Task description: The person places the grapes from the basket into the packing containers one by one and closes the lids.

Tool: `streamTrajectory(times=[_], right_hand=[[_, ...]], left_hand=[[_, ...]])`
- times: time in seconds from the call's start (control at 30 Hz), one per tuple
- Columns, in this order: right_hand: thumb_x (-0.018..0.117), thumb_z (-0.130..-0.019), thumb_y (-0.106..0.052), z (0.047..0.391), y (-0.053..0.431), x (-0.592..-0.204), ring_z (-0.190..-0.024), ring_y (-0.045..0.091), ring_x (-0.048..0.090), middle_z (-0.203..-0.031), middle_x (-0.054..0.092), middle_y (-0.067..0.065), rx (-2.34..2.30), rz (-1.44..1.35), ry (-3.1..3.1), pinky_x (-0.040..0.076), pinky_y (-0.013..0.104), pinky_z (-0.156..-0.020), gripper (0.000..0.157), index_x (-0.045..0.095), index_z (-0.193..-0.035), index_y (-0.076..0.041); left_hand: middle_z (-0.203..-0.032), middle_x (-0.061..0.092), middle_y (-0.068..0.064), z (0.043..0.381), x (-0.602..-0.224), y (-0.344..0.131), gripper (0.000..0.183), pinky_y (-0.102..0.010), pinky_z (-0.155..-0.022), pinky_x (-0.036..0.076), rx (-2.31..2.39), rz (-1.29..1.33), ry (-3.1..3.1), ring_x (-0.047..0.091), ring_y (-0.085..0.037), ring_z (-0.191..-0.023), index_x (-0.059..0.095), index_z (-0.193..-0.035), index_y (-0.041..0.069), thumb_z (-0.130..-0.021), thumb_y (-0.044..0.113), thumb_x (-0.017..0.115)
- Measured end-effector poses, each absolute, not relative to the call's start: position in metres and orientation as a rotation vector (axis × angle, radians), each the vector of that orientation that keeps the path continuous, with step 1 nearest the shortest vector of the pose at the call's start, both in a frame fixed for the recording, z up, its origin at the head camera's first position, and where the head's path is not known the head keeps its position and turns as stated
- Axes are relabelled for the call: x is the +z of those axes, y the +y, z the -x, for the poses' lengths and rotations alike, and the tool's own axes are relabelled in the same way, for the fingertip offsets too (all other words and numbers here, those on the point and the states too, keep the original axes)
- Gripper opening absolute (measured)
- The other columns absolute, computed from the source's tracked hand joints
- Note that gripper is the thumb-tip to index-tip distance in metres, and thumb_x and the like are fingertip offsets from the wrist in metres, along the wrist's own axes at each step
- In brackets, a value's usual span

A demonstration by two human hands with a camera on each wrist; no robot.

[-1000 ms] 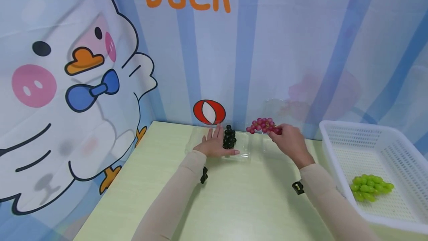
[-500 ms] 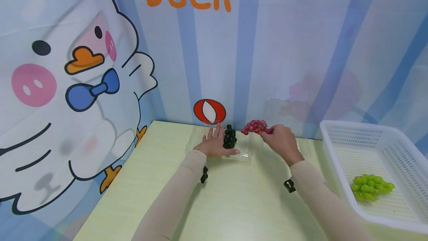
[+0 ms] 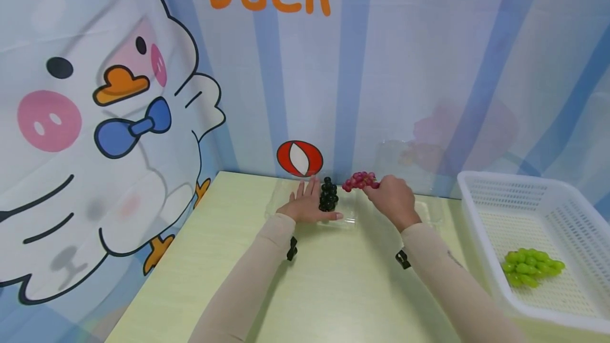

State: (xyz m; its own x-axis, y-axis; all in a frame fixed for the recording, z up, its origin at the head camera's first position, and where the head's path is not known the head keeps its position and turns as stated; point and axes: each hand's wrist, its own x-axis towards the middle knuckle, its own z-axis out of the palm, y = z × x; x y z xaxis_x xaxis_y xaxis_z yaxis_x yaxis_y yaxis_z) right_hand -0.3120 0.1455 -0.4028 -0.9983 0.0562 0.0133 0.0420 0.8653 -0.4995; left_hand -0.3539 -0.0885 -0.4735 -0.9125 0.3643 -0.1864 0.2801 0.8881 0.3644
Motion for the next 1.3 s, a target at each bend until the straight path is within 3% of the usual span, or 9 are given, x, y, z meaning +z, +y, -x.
streamTrajectory(times=[0.5,0.77,0.97,1.13,1.3], right_hand=[[0.063,-0.098,-0.034,0.321,0.123,-0.409,-0.038,0.014,0.037,-0.045,0.035,-0.002,0.665,-0.003,-2.979,0.032,0.027,-0.037,0.054,0.045,-0.051,-0.014],[0.063,-0.097,-0.026,0.326,0.115,-0.418,-0.043,0.014,0.038,-0.047,0.033,-0.003,0.525,-0.059,-2.900,0.034,0.028,-0.040,0.052,0.041,-0.051,-0.015],[0.063,-0.096,-0.021,0.330,0.109,-0.424,-0.047,0.019,0.048,-0.050,0.043,0.001,0.469,-0.060,-2.861,0.042,0.033,-0.043,0.046,0.046,-0.054,-0.013],[0.065,-0.093,-0.015,0.332,0.103,-0.431,-0.061,0.027,0.063,-0.063,0.060,0.010,0.394,-0.074,-2.863,0.057,0.043,-0.055,0.031,0.059,-0.063,-0.007],[0.070,-0.090,-0.013,0.334,0.095,-0.437,-0.072,0.034,0.068,-0.075,0.068,0.017,0.276,-0.122,-2.828,0.060,0.048,-0.060,0.022,0.066,-0.072,-0.002]], left_hand=[[-0.171,-0.013,-0.009,0.351,-0.472,-0.089,0.129,-0.063,-0.123,0.008,0.485,-0.496,2.792,-0.009,-0.040,-0.156,-0.009,-0.163,0.010,-0.080,0.088,0.051],[-0.171,-0.011,-0.009,0.349,-0.469,-0.090,0.128,-0.063,-0.123,0.008,0.505,-0.501,2.796,-0.009,-0.040,-0.156,-0.008,-0.163,0.010,-0.080,0.087,0.052],[-0.171,-0.011,-0.008,0.346,-0.469,-0.090,0.127,-0.062,-0.123,0.009,0.497,-0.498,2.802,-0.008,-0.040,-0.156,-0.008,-0.163,0.011,-0.081,0.086,0.052],[-0.172,-0.010,-0.008,0.345,-0.469,-0.089,0.127,-0.062,-0.123,0.009,0.491,-0.485,2.801,-0.007,-0.040,-0.156,-0.007,-0.163,0.010,-0.081,0.086,0.053],[-0.172,-0.010,-0.009,0.348,-0.471,-0.089,0.128,-0.062,-0.123,0.010,0.492,-0.474,2.814,-0.006,-0.040,-0.156,-0.005,-0.164,0.010,-0.079,0.087,0.053]])
